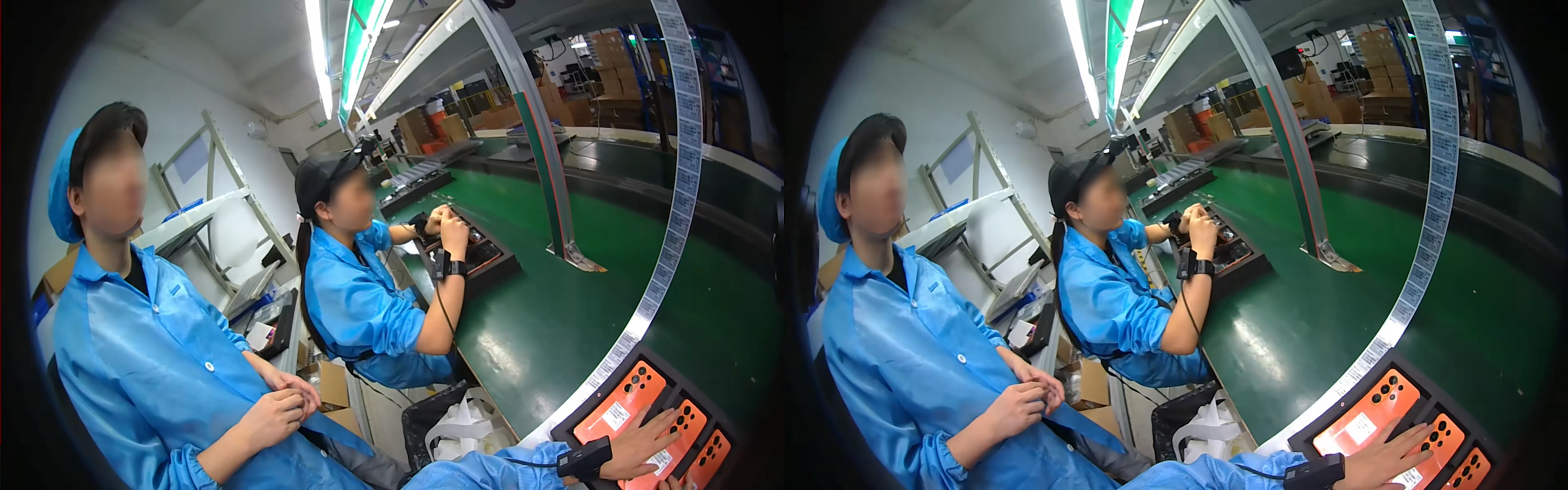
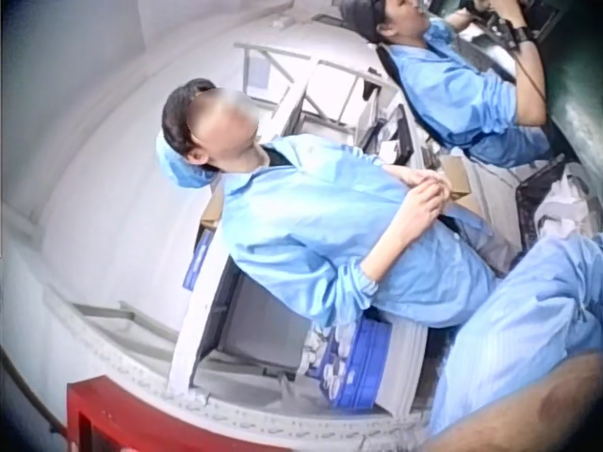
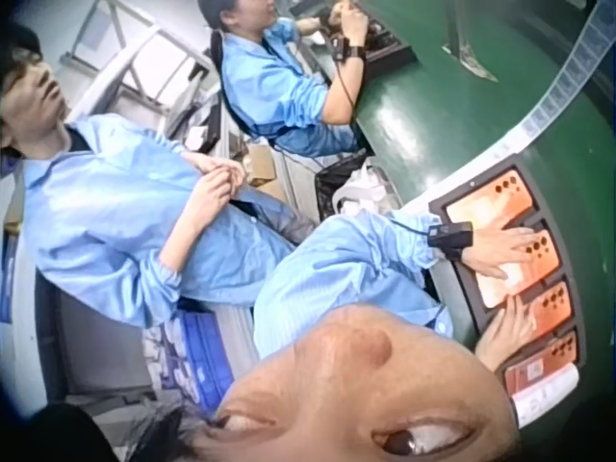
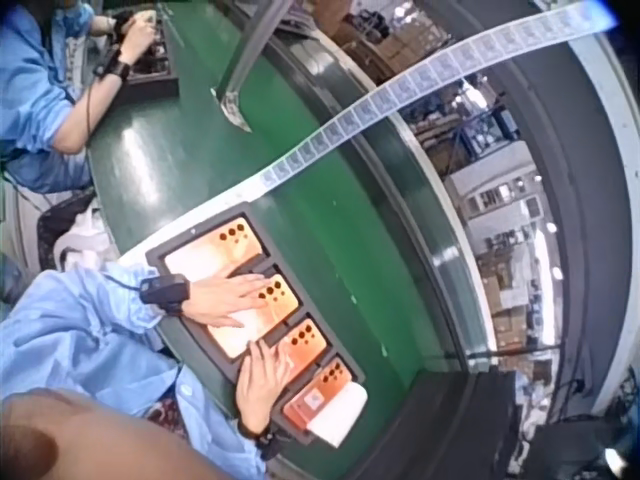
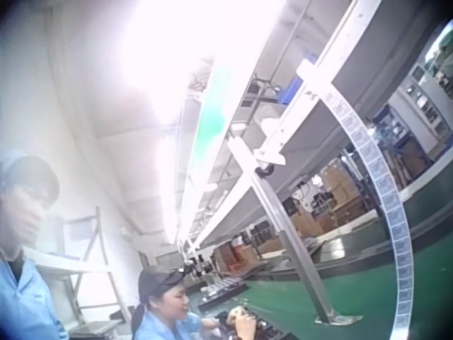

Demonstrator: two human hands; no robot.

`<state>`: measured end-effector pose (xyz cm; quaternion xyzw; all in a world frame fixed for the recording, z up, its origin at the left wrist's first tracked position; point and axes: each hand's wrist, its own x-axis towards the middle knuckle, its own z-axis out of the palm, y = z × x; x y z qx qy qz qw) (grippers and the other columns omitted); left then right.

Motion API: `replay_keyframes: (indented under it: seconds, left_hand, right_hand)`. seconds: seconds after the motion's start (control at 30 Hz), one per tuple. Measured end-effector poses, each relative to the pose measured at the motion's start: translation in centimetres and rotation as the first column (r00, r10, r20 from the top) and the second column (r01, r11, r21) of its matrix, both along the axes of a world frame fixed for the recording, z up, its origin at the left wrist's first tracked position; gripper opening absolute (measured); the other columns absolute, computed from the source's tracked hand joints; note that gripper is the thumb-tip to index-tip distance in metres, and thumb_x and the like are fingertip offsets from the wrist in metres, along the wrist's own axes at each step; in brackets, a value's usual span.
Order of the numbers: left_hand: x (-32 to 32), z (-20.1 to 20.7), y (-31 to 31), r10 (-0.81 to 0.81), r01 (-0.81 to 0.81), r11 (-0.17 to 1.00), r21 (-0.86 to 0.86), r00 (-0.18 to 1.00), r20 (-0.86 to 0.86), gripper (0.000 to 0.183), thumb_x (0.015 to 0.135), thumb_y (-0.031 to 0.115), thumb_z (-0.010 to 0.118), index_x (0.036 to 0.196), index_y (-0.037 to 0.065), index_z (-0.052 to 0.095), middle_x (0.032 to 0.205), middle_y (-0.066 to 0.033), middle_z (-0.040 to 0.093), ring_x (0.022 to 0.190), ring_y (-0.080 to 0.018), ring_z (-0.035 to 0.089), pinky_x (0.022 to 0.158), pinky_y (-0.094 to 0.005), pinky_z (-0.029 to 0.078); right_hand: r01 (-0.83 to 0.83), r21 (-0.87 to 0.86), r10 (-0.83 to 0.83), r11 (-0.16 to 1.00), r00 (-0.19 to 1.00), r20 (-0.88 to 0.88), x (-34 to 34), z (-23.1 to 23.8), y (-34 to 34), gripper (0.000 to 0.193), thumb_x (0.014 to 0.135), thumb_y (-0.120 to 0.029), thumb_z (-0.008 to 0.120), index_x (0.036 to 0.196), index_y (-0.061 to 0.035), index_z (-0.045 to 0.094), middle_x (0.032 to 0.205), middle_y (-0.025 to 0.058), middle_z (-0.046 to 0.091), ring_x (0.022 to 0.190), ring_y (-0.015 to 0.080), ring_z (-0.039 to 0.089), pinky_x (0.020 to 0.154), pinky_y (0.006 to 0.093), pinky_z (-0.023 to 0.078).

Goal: Applying stickers or labels to the back of orange mobile phone casings in an assembly line setting.

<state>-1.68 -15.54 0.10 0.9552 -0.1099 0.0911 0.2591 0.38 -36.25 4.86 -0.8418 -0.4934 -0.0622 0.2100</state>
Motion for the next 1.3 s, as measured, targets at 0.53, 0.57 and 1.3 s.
replay_keyframes:
  seconds: [0.53,0.57,1.3]
  left_hand:
    - [-0.8,2.2,1.1,0.126,-0.126,0.992,0.008,0.979,-0.159,0.075,0.073,0.025,0.069,0.136,0.001,0.036,0.15,-0.0261,0.009,0.14,-0.0408,0.006,0.109,-0.0583,0.007]
    - [-0.9,2.4,1.1,0.126,-0.126,0.992,0.009,0.979,-0.159,0.075,0.073,0.025,0.069,0.136,0.001,0.036,0.15,-0.0261,0.009,0.14,-0.0408,0.006,0.109,-0.0583,0.007]
    - [-0.7,3.0,0.9,0.124,-0.111,0.991,0.076,0.973,-0.195,0.067,0.079,0.027,0.063,0.136,0.003,0.038,0.149,-0.0248,0.015,0.138,-0.0402,0.014,0.109,-0.0582,0.01]
  right_hand:
    - [0.031,-0.009,-0.031,0.999,0.999,0.016,0.0,-1.0,-0.1,0.03,0.089,-0.015,0.054,0.117,-0.0072,0.059,0.119,0.0109,0.057,0.125,0.0347,0.042,0.101,0.0504,0.029]
    - [0.032,-0.007,-0.031,0.999,0.999,0.016,0.0,-0.9,-0.1,0.03,0.089,-0.015,0.054,0.117,-0.0072,0.059,0.119,0.0109,0.057,0.125,0.0347,0.042,0.101,0.0504,0.029]
    - [0.028,-0.019,-0.027,0.999,0.999,0.023,0.1,-0.8,-0.2,0.029,0.091,-0.018,0.051,0.116,-0.0066,0.06,0.118,0.0111,0.058,0.125,0.0345,0.042,0.101,0.0496,0.029]
